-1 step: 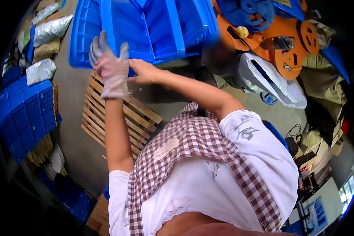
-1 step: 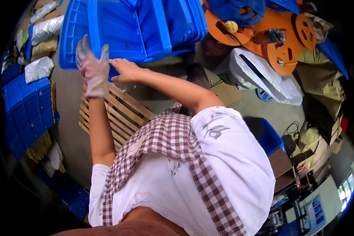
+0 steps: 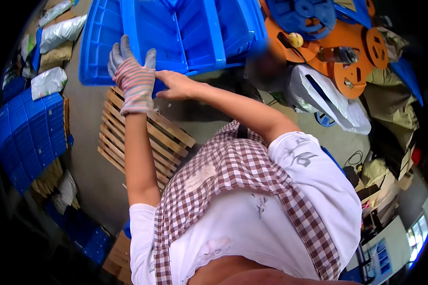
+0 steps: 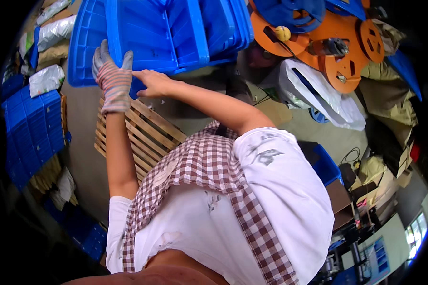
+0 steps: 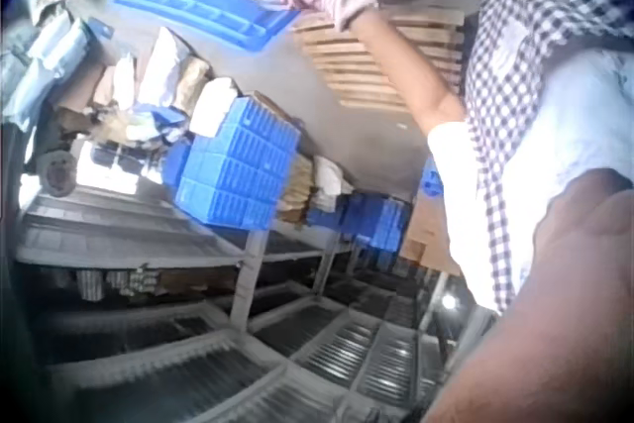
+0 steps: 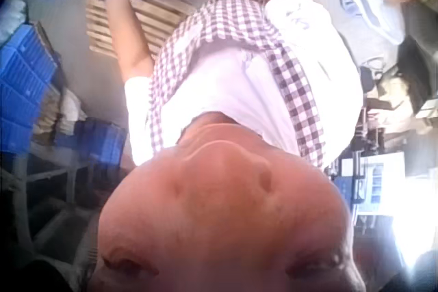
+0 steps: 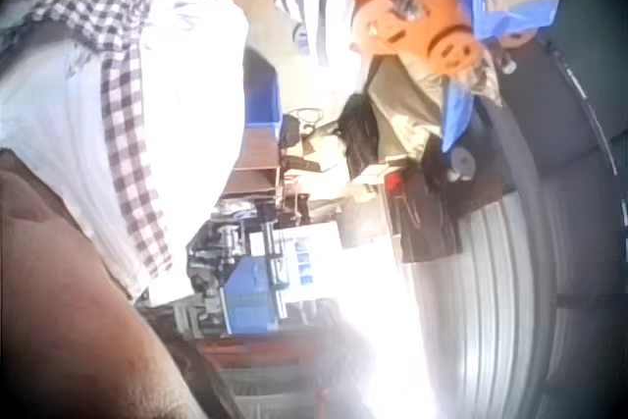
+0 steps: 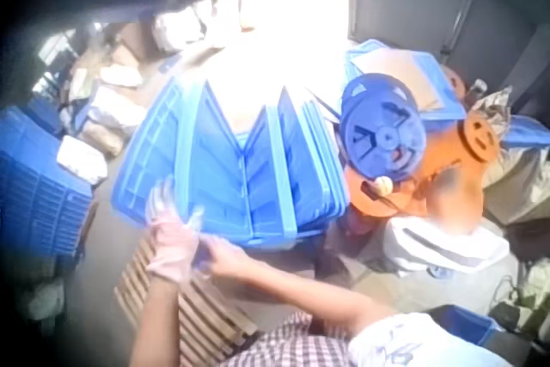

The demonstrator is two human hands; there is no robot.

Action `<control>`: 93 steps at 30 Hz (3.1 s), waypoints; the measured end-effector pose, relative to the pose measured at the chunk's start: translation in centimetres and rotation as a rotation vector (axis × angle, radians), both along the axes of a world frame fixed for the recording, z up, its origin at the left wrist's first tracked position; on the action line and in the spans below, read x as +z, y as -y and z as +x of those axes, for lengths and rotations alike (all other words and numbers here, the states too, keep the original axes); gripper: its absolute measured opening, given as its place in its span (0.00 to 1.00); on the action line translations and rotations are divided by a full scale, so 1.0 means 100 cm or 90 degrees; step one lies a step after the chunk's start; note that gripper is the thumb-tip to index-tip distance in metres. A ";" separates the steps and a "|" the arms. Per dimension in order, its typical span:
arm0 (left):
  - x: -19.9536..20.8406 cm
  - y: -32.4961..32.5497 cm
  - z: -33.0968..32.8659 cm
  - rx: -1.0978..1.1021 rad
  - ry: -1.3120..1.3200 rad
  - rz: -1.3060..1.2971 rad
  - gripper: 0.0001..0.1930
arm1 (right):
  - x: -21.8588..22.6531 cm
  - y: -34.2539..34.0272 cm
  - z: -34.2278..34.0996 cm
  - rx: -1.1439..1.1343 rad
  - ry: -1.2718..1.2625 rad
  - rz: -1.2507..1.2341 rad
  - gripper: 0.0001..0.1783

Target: The person repeatedly picks up blue plastic parts from a bin, places them on a machine, and stacks them into a blue crate. The person handles the parts one at a time and stacks them neatly in the crate.

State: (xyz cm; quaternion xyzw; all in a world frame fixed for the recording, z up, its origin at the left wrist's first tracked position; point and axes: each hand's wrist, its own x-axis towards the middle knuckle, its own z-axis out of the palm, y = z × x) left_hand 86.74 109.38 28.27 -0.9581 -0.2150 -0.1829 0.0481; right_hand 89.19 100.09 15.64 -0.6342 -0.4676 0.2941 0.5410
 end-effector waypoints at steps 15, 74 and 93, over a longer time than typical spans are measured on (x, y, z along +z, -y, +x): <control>-0.063 -0.009 0.026 0.032 -0.007 -0.355 0.40 | -0.118 0.026 0.124 -0.337 -0.334 -0.381 0.50; -0.061 -0.021 0.183 -0.346 -0.262 -0.131 0.17 | -0.013 0.106 0.205 -0.600 0.008 -0.067 0.22; -0.082 0.033 0.260 -0.560 -0.323 -0.045 0.19 | -0.047 0.084 0.168 -0.431 -0.270 -0.203 0.55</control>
